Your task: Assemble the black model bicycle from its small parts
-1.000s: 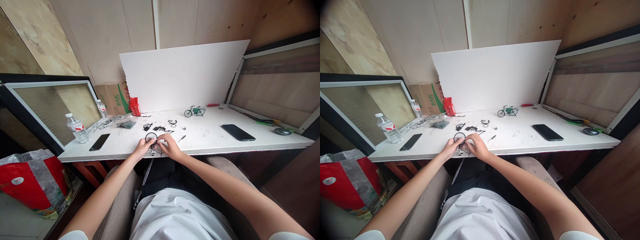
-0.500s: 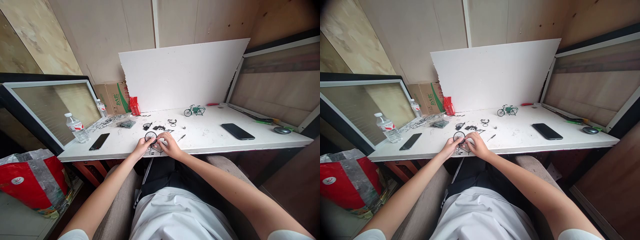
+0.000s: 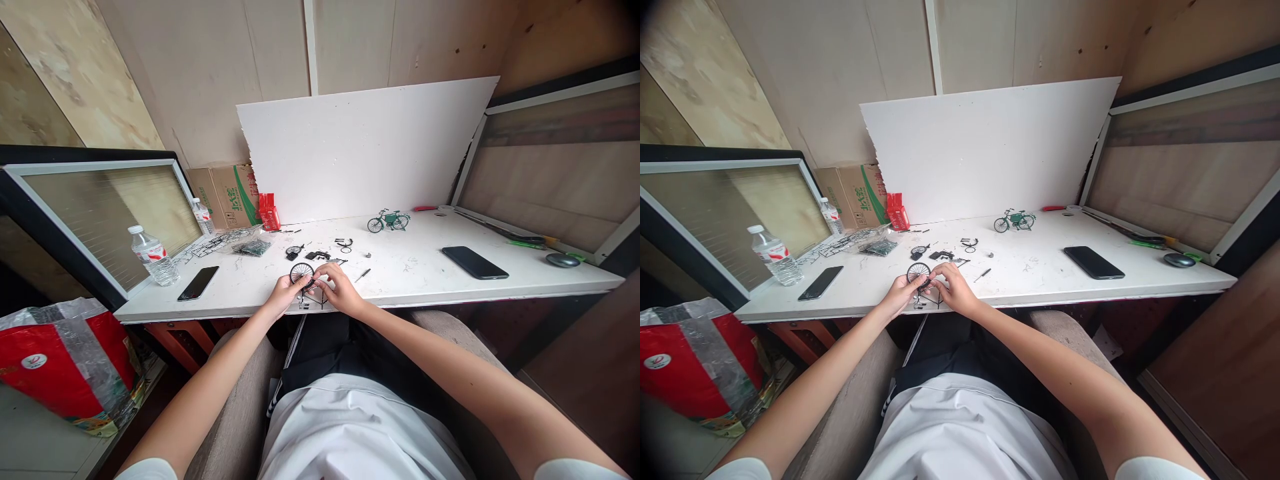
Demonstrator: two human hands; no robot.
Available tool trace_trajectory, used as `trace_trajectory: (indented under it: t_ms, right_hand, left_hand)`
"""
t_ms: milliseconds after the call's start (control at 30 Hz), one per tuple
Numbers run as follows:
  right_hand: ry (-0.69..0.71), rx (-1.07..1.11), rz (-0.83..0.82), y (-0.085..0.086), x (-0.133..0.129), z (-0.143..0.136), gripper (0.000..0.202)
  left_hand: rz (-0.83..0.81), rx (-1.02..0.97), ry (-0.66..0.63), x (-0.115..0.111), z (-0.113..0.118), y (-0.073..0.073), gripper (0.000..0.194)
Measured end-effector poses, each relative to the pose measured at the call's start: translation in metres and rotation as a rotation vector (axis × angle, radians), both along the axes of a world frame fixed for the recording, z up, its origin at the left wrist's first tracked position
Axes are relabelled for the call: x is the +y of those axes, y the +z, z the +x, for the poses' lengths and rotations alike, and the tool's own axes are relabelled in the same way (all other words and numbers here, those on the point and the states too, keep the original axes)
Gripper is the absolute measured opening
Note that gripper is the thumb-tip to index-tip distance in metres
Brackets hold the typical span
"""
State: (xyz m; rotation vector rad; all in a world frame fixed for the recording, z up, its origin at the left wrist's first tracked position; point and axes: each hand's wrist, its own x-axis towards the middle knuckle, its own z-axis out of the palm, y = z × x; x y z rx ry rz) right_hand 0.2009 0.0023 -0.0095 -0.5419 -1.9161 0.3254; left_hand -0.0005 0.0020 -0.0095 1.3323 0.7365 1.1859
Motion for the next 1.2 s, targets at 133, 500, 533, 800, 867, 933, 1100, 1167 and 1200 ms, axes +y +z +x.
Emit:
trace_trajectory:
  t_ms: [133, 500, 533, 800, 867, 933, 1100, 1167, 1200]
  right_hand:
    - [-0.004, -0.001, 0.002, 0.0008, -0.0002, 0.0001, 0.007]
    - [0.029, 0.023, -0.048, 0.001, 0.0022, 0.0004, 0.01]
    - [0.034, 0.024, -0.057, 0.001, 0.0027, 0.0006, 0.01]
    - [0.001, 0.02, -0.078, 0.0001, 0.0017, 0.0009, 0.016]
    - [0.0, 0.022, -0.067, 0.0003, 0.0013, 0.0006, 0.017]
    - [0.003, 0.023, -0.063, 0.0008, 0.0012, 0.0004, 0.018]
    - [0.008, 0.01, -0.075, 0.0021, 0.0005, 0.0007, 0.019]
    - [0.007, 0.001, -0.073, 0.0027, -0.0005, 0.0009, 0.017]
    - [0.006, -0.001, -0.07, 0.003, -0.0011, 0.001, 0.016]
  left_hand:
    - [0.009, 0.009, -0.004, -0.0014, -0.0001, 0.0018, 0.045]
    - [0.018, 0.026, -0.01, -0.0024, -0.0005, 0.0026, 0.046]
    - [0.018, 0.025, -0.013, -0.0026, -0.0003, 0.0027, 0.045]
    - [0.007, 0.036, -0.001, -0.0034, -0.0004, 0.0033, 0.043]
    - [0.006, 0.035, -0.001, -0.0036, -0.0004, 0.0033, 0.044]
    - [0.009, 0.033, -0.003, -0.0039, -0.0002, 0.0035, 0.044]
    - [0.013, 0.034, -0.002, -0.0045, 0.0005, 0.0049, 0.044]
    - [0.008, 0.029, 0.005, -0.0047, 0.0007, 0.0055, 0.043]
    - [0.004, 0.027, 0.006, -0.0048, 0.0007, 0.0058, 0.043]
